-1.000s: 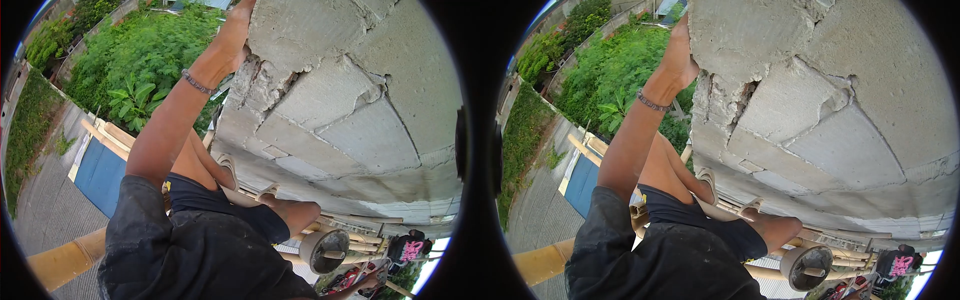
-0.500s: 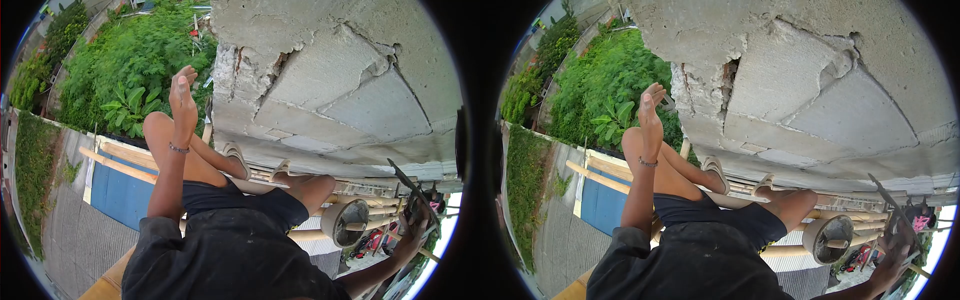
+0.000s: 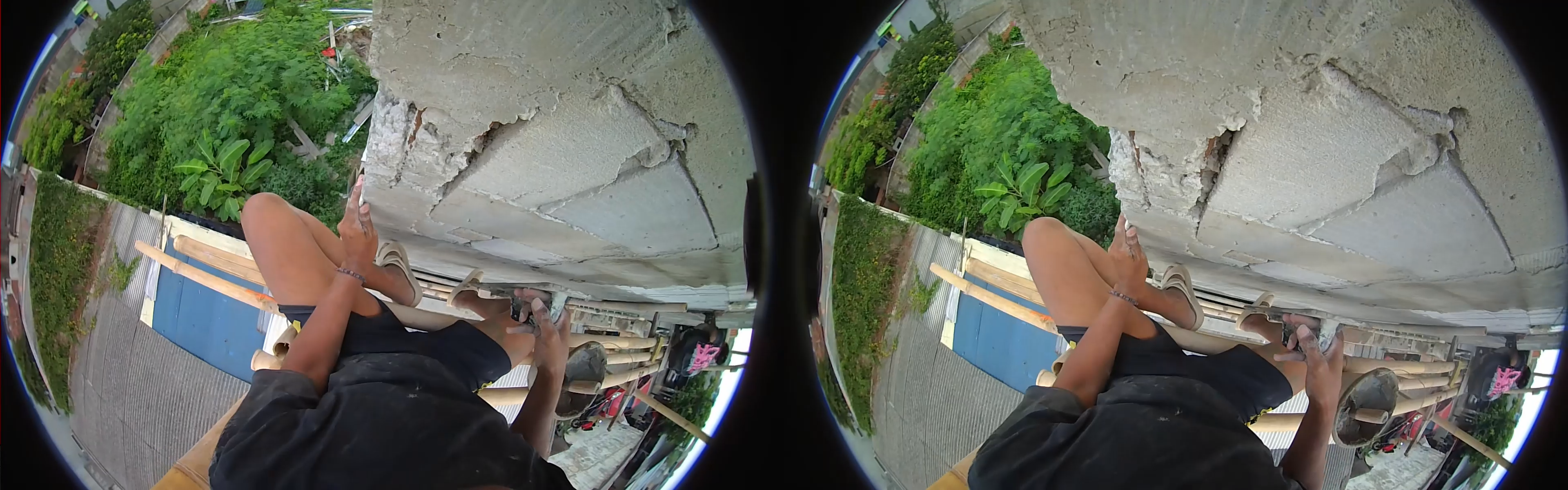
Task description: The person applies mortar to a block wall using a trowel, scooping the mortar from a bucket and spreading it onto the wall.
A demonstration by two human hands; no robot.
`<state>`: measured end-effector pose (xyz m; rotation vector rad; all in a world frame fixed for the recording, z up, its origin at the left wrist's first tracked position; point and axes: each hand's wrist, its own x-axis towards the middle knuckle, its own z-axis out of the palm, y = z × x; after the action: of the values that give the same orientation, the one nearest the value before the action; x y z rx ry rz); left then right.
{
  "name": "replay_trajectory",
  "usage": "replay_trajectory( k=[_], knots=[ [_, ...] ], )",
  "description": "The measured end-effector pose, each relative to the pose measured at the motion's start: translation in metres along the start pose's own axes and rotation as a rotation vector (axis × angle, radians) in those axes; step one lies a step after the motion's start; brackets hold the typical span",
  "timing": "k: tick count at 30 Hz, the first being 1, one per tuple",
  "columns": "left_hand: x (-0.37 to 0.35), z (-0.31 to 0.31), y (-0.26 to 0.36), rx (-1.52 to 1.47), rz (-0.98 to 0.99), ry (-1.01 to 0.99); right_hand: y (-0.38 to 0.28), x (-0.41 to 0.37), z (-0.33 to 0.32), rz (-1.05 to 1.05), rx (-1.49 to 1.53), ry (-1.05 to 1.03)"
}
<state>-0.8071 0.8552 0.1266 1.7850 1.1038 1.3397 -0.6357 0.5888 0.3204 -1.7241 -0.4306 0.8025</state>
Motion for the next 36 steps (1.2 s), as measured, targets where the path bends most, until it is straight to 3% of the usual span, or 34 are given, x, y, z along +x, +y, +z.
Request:
replay_trajectory(
  k=[4,13,16,18,20,22,23,25,26,28,30,34,36],
  knots=[
    [0.002,0.008,-0.007,-0.04,0.04,0.06,0.016,0.002,0.007,0.058,-0.024,-0.021],
    [0.02,0.004,0.016,-0.095,-0.077,0.133,0.022,0.005,0.018,0.04,-0.026,-0.058],
    [0.023,0.002,0.015,-0.224,-0.072,0.161,0.025,0.006,0.017,0.048,-0.035,-0.071],
    [0.034,-0.001,0.006,-0.607,-0.213,0.248,0.027,0.006,0.016,0.052,-0.014,-0.062],
    [0.054,-0.026,-0.011,-0.618,-0.196,0.26,0.025,0.005,0.018,0.054,-0.048,-0.053],
    [0.086,-0.052,-0.023,-0.443,-0.177,0.47,0.026,0.004,0.018,0.061,-0.08,-0.045],
    [0.094,-0.056,-0.033,-0.441,-0.179,0.468,0.028,0.004,0.018,0.063,-0.084,-0.047],
    [0.101,-0.057,-0.049,0.148,-0.195,0.561,0.03,0.004,0.019,0.065,-0.089,-0.051],
    [0.094,-0.06,-0.041,0.149,-0.193,0.563,0.03,0.006,0.02,0.074,-0.089,-0.056],
    [0.06,-0.065,-0.008,-0.164,-0.197,-0.048,0.032,0.007,0.022,0.09,-0.087,-0.059],
    [0.024,-0.037,-0.009,-0.104,-0.016,-0.096,0.032,0.009,0.023,0.085,-0.076,-0.072],
    [0.0,-0.001,-0.001,-0.158,0.045,-0.071,0.03,0.008,0.026,0.079,-0.068,-0.071],
    [0.001,0.008,-0.01,-0.164,-0.029,0.001,0.033,0.01,0.025,0.07,-0.046,-0.083]
  ],
)
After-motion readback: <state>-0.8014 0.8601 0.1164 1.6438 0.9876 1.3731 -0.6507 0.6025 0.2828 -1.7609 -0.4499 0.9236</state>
